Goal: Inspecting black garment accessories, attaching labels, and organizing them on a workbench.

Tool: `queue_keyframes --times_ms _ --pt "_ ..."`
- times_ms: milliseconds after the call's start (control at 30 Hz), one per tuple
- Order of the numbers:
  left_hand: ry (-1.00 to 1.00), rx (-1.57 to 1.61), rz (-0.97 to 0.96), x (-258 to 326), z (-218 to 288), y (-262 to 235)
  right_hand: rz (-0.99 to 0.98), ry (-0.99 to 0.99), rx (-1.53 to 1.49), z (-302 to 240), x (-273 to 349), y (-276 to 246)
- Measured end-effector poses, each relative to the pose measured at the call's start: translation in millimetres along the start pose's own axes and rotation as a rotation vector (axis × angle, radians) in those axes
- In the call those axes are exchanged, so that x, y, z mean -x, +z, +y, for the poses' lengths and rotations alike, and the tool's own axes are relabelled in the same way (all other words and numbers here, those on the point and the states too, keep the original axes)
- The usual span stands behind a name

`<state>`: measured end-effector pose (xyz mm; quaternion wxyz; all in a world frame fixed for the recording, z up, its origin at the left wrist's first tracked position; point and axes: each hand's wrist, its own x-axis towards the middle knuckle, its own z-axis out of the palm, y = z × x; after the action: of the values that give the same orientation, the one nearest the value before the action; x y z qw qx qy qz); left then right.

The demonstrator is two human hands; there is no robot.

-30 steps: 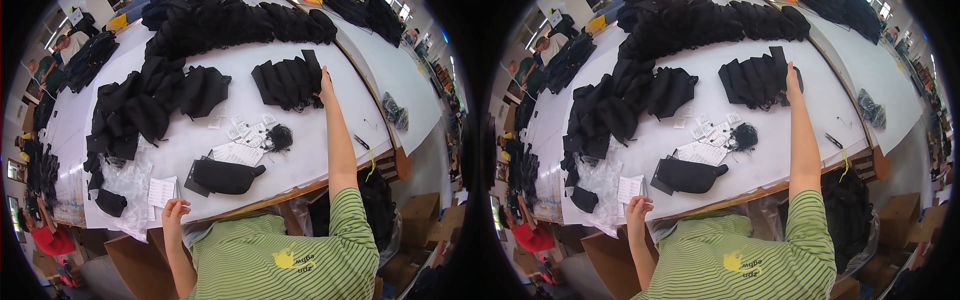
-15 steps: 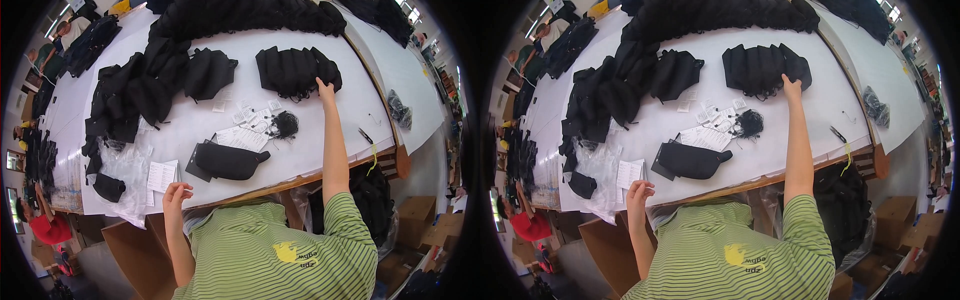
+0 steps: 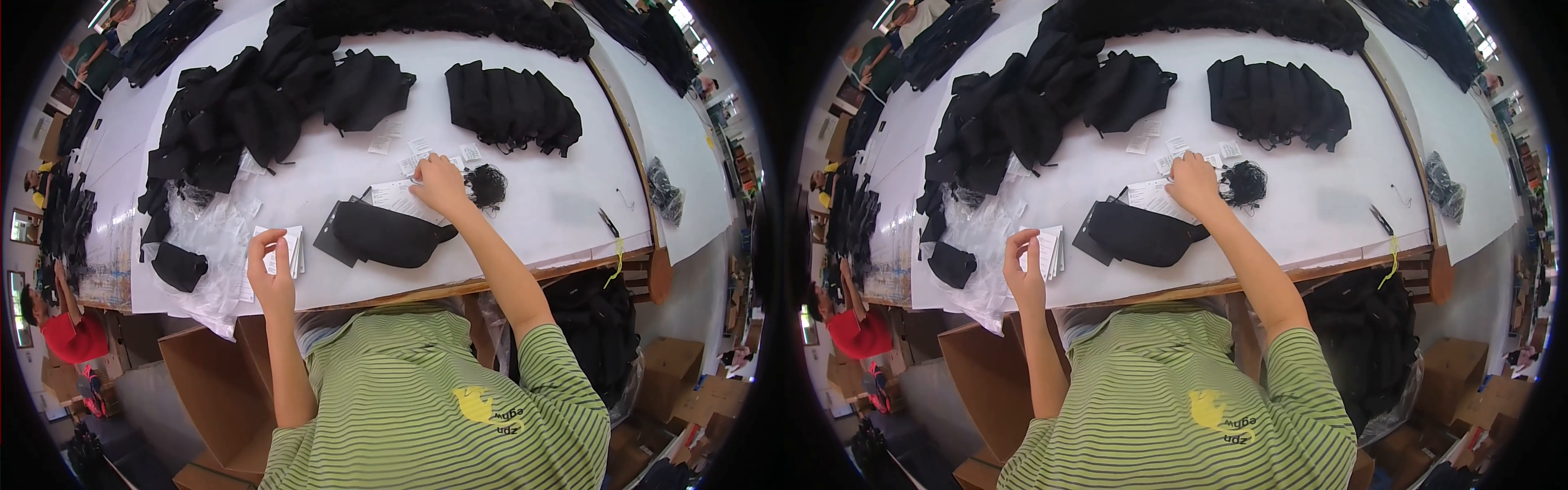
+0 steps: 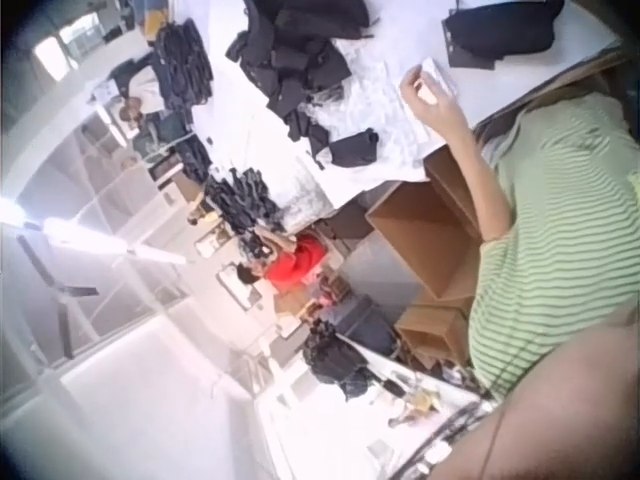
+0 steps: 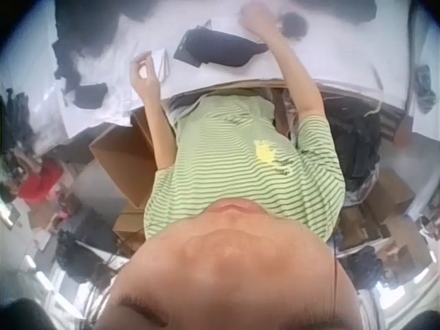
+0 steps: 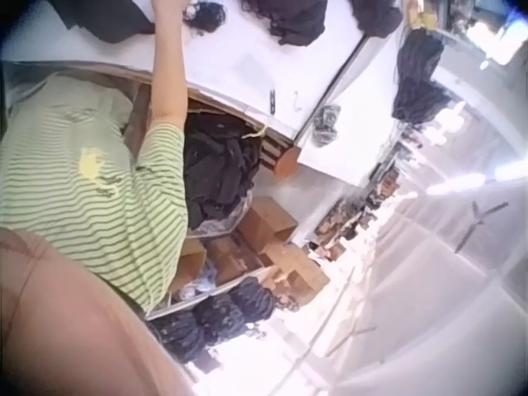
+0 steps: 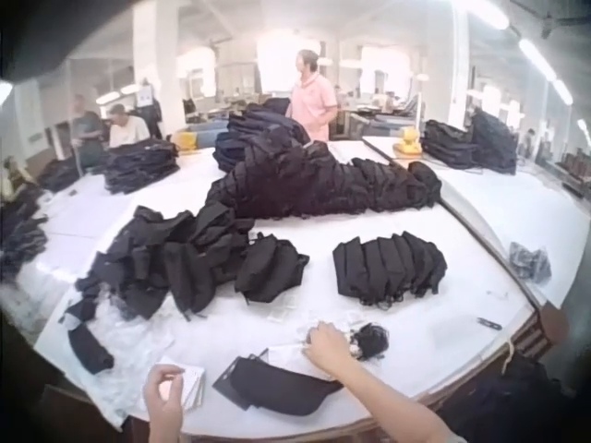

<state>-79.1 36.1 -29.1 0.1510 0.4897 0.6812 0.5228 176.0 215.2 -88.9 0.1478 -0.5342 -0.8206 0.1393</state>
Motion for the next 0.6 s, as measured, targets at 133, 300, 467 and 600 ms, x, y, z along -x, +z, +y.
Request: queue_keyframes --times_ms 133,300,467,600 --pt "-0.038 -0.338 -0.045 -4 -48 -24 -0.064 -0.034 0.195 1 -8 8" --pt "-0.042 -0.652 -0.121 2 -93 -38 -0.066 0.026 -0.138 -5 -8 -21" --pt "-0.048 -0.687 -0.134 0 -92 -41 0.112 0.088 -0.724 -31 -2 -75" --pt "0.027 -0.784 0.025 7 -67 -29 0.137 -0.022 -1.119 -55 14 -96"
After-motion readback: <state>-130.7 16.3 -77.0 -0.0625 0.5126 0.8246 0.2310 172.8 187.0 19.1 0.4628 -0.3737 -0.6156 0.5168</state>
